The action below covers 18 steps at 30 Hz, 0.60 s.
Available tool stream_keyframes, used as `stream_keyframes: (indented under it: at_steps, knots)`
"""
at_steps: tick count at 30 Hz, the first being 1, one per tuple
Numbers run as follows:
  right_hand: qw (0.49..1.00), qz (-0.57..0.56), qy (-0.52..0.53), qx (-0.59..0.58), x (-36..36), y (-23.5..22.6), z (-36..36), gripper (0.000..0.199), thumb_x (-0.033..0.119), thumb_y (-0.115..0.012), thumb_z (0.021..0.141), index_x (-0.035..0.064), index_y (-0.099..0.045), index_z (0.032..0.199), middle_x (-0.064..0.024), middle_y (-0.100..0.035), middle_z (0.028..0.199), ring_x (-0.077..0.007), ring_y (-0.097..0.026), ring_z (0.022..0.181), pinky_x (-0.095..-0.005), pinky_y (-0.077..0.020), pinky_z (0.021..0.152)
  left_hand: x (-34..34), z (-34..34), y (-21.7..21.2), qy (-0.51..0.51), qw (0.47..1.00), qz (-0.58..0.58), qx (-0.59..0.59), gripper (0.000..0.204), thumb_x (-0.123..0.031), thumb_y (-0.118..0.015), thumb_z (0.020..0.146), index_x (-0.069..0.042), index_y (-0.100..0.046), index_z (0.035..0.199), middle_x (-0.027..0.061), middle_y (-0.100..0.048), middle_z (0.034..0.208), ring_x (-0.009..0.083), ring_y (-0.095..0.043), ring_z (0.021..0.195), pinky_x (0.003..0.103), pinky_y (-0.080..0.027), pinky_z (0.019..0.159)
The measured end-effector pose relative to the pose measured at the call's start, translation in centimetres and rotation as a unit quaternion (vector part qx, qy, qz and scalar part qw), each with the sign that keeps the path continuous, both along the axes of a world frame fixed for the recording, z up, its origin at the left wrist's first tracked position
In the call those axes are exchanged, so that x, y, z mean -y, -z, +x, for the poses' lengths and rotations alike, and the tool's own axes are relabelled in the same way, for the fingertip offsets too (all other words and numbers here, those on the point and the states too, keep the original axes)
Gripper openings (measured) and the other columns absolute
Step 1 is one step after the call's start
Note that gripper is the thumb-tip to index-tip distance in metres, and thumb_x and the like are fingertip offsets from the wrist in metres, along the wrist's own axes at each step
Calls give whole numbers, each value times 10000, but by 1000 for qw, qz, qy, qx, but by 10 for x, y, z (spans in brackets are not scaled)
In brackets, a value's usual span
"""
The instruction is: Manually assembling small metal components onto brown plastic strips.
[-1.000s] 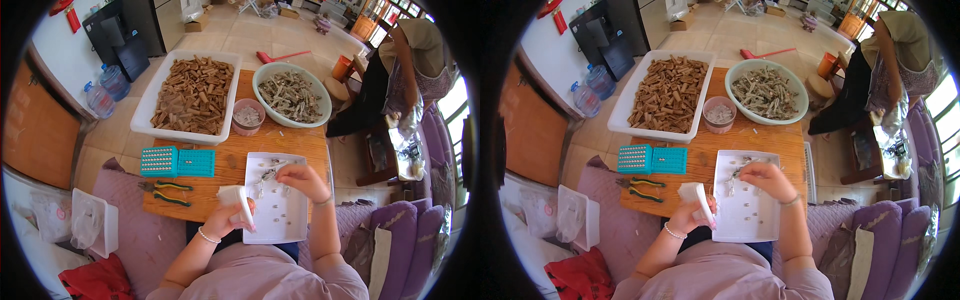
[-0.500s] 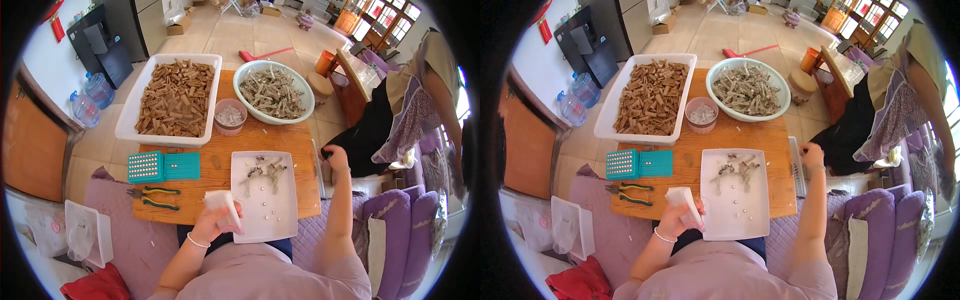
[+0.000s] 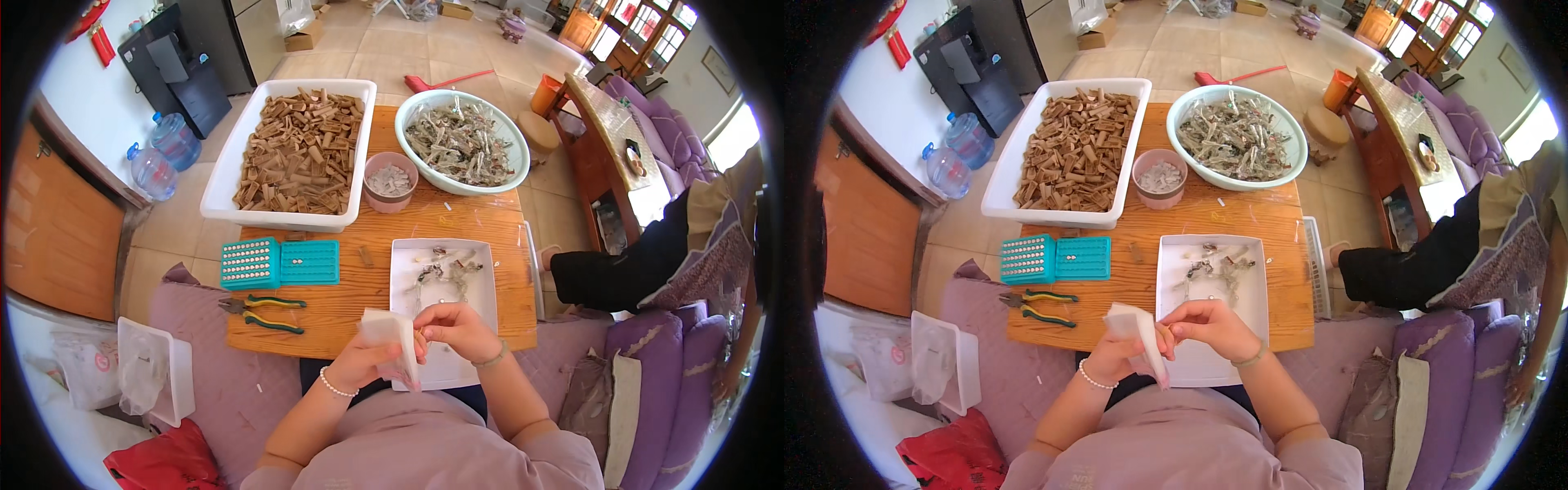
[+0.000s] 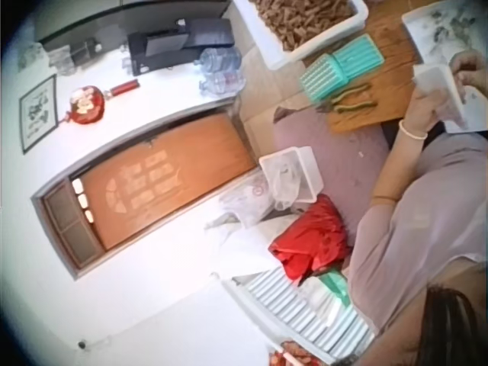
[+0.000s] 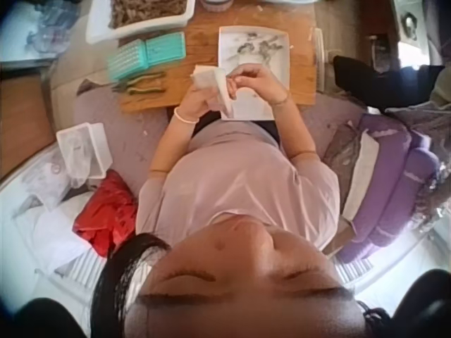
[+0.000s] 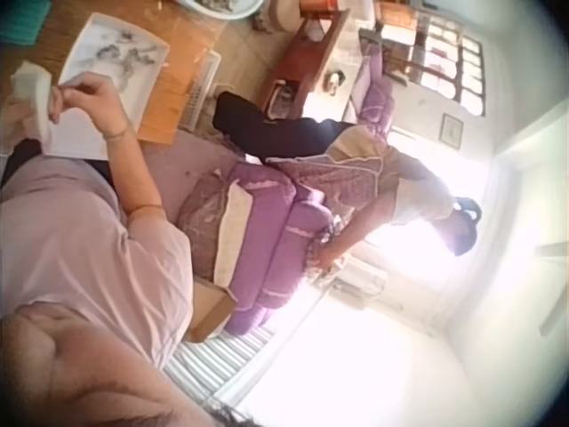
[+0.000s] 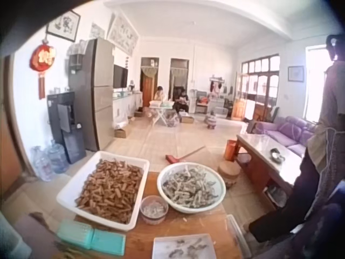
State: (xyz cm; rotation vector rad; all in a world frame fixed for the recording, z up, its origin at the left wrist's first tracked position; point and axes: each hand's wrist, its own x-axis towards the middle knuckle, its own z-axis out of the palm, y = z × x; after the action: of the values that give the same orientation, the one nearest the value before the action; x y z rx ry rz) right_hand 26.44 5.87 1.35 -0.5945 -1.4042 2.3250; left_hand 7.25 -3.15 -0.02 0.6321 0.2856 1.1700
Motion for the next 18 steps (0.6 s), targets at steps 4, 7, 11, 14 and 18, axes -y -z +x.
stream_keyframes:
  at_steps: [4,7,11,14,18]
  knots:
    - [995,76,34,57,5,-3,-6,95,86,-551,902,-2,-575,925,-85,-612,865,-173,-587,777,-296,-484,731,5,-3,-7,-38,995,-52,-79,341,-311,-616,882,16,-636,977,140,-612,961,225,-595,927,344,-491,783]
    - [979,-120,122,-112,8,-8,-12,130,112,-488,920,16,-553,862,-66,-578,776,-170,-569,700,-288,-474,701,7,-7,6,-40,995,-60,-72,346,-313,-621,882,15,-630,991,141,-606,974,225,-596,928,342,-499,783]
    - [791,-408,52,-453,7,1,-4,116,122,-445,935,34,-518,917,-93,-603,768,-159,-562,703,-311,-469,712,10,-9,24,-13,996,-83,38,327,-248,-608,898,18,-595,1088,121,-610,1076,226,-609,969,362,-518,807]
    - [843,-334,25,-421,24,39,12,404,96,-522,896,12,-414,1277,-116,-593,754,-126,-497,523,-265,-432,478,7,-6,23,-15,990,-121,74,322,-239,-612,896,19,-595,1088,132,-608,1087,220,-610,970,360,-527,792]
    - [918,-235,-206,-243,32,5,10,838,328,-673,851,12,-193,1460,-209,-598,1031,-149,-540,434,-238,-415,372,3,-9,7,19,979,-193,-62,321,-210,-621,894,18,-585,1117,136,-612,1096,194,-619,949,338,-543,764]
